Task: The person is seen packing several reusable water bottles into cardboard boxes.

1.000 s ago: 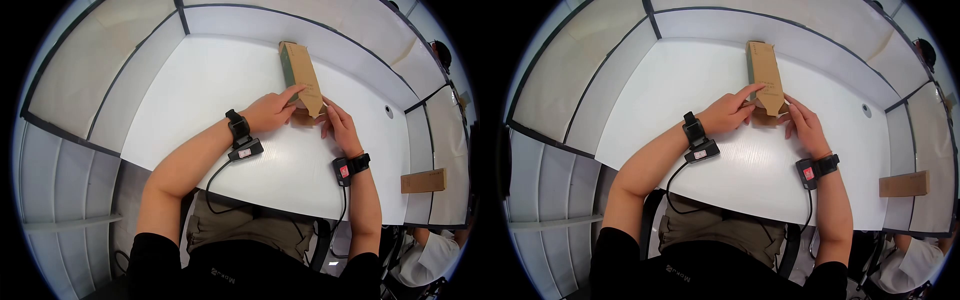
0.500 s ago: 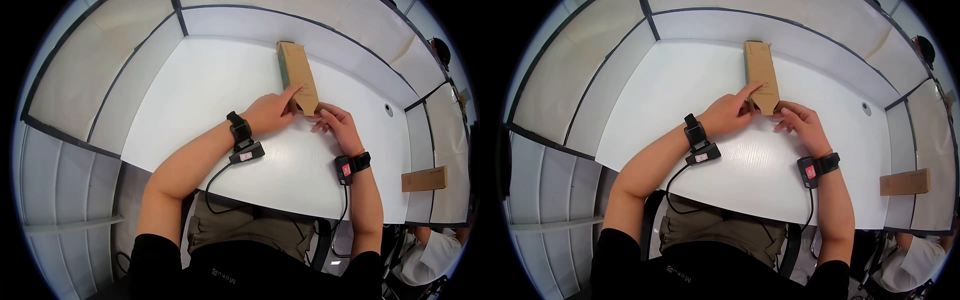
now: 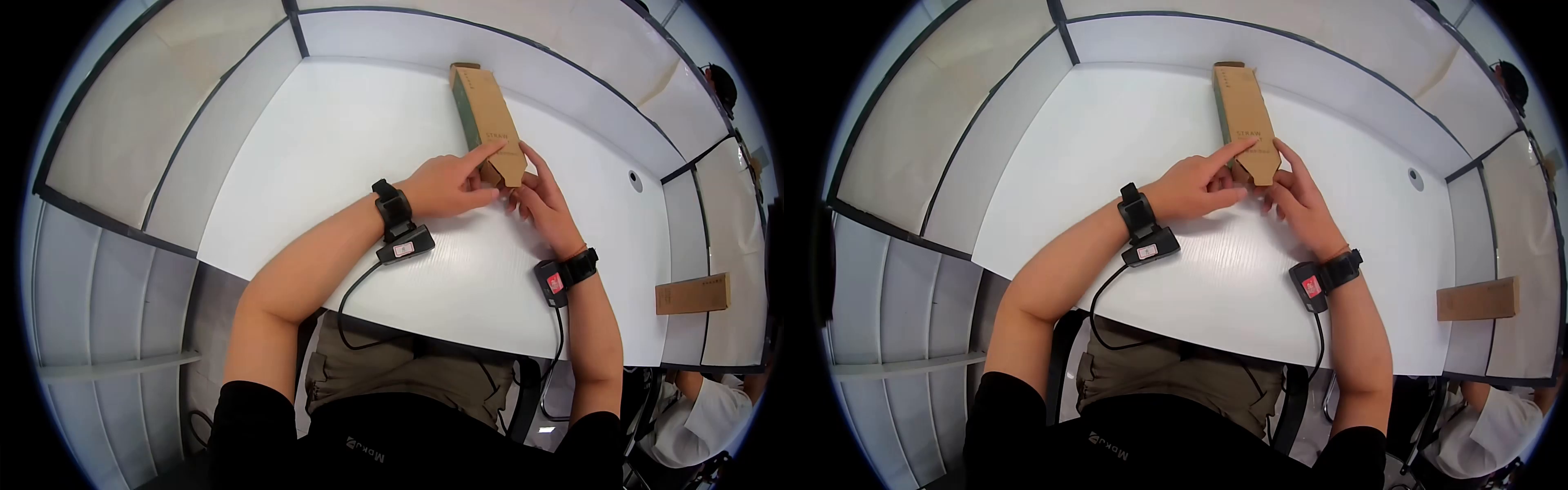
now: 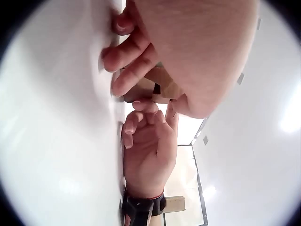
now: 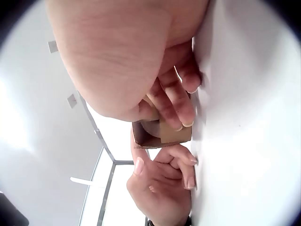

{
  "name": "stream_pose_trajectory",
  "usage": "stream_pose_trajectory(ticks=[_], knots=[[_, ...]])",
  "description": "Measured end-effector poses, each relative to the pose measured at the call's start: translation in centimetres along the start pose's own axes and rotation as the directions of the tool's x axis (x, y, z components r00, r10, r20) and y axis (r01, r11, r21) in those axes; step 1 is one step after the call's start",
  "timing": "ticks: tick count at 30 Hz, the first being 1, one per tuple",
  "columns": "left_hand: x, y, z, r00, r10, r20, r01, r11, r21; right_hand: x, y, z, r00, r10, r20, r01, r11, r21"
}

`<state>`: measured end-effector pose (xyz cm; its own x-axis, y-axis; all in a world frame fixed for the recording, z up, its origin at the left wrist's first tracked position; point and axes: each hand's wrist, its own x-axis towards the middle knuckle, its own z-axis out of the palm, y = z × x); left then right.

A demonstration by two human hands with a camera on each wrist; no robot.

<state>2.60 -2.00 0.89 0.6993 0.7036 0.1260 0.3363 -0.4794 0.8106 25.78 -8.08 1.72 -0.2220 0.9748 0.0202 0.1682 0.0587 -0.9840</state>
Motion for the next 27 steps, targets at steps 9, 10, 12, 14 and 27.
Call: stream_pose_trajectory(ticks=[9, 10, 12, 14, 27], knots=[[1.2, -0.7, 1.4, 0.983, 0.064, -0.175, -0.064, 0.998, 0.009, 0.2, 0.2, -0.3, 0.999, -0.039, -0.007, 0.039, 0.999, 0.005], [1.2, -0.5, 1.4, 0.980, 0.065, -0.187, -0.064, 0.998, 0.013, 0.2, 0.1, -0.3, 0.999, -0.042, -0.006, 0.042, 0.999, 0.027], [1.1, -0.2, 1.3, 0.981, 0.054, -0.186, -0.053, 0.999, 0.007, 0.2, 0.1, -0.4, 0.999, -0.048, -0.004, 0.048, 0.996, 0.071], [1.0, -0.1, 1.1, 0.987, 0.027, -0.161, -0.030, 0.999, -0.014, 0.3, 0.5, 0.1, 0.995, -0.088, -0.054, 0.087, 0.996, -0.020], [1.5, 0.0, 1.5, 0.989, 0.051, -0.138, -0.058, 0.997, -0.046, 2.0, 1.0, 0.2, 0.879, -0.439, -0.188, 0.169, 0.655, -0.736]])
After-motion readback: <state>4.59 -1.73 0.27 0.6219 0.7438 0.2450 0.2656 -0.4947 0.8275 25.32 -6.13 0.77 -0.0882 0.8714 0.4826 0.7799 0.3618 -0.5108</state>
